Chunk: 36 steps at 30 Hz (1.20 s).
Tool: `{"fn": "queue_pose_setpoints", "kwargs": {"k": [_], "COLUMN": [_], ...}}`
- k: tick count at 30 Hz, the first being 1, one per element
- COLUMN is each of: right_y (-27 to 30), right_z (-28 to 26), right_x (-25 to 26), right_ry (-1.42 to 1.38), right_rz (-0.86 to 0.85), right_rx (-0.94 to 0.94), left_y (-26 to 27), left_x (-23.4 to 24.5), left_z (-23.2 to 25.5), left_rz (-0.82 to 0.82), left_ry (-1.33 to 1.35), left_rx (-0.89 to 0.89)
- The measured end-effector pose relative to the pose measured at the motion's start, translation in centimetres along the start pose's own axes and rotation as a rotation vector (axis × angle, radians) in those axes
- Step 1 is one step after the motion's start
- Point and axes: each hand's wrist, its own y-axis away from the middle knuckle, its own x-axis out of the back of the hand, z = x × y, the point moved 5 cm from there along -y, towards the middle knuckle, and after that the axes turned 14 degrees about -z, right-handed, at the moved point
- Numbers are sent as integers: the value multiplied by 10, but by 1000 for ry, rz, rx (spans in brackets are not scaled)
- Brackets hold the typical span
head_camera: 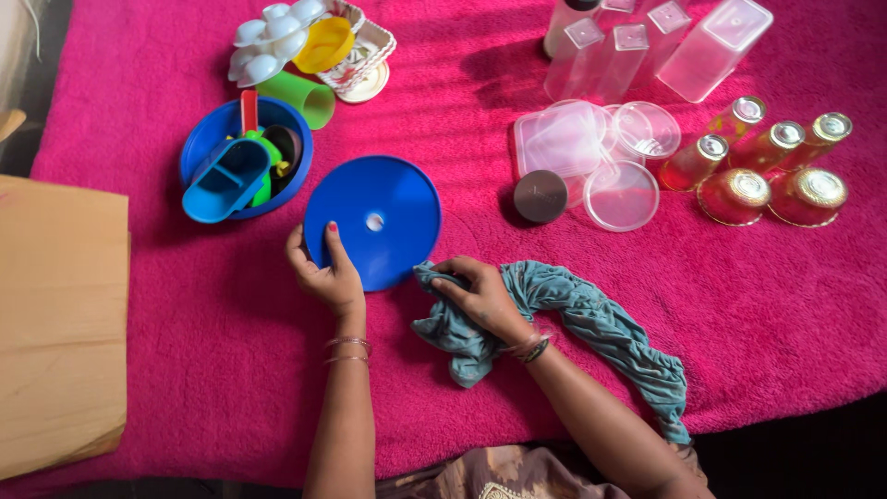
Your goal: The person wipes a blue plastic lid with a cloth, then cleans a small white ceramic bowl and a square floral-patterned plate. The person wipes each item thoroughly with the cloth and places them aside on the pink surface.
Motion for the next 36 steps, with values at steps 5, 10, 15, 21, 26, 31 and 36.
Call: {"fn": "queue_pose_setpoints", "kwargs": {"k": [5,10,15,21,26,31,36], "right_y": [-12,-22,-50,-58,-66,-63,-53], "right_z": [4,42,99,127,159,152,111], "right_x": [-4,-4,6,15,11,12,18], "right_ry": [176,-77,-424,-742,-745,-687,-697], "right_rz": [-70,-104,-152,-178,-192,-183,-174], "right_rx": [-1,-108,-87,-54,12,-31,-116], "left_y": [-24,-47,-34,-13,4,-5,-25], "left_x": [-61,-155,-246,-312,-332,-318,-305], "left_z": [50,84,66,17,4,11,-6], "left_rz": [-122,-505,-723,-878,-939,-962,-875], "left_ry": [-282,-340,-623,-620,-576,-355,-379], "left_rx": [-371,-701,-967,-894,-801,-635,-524]}}
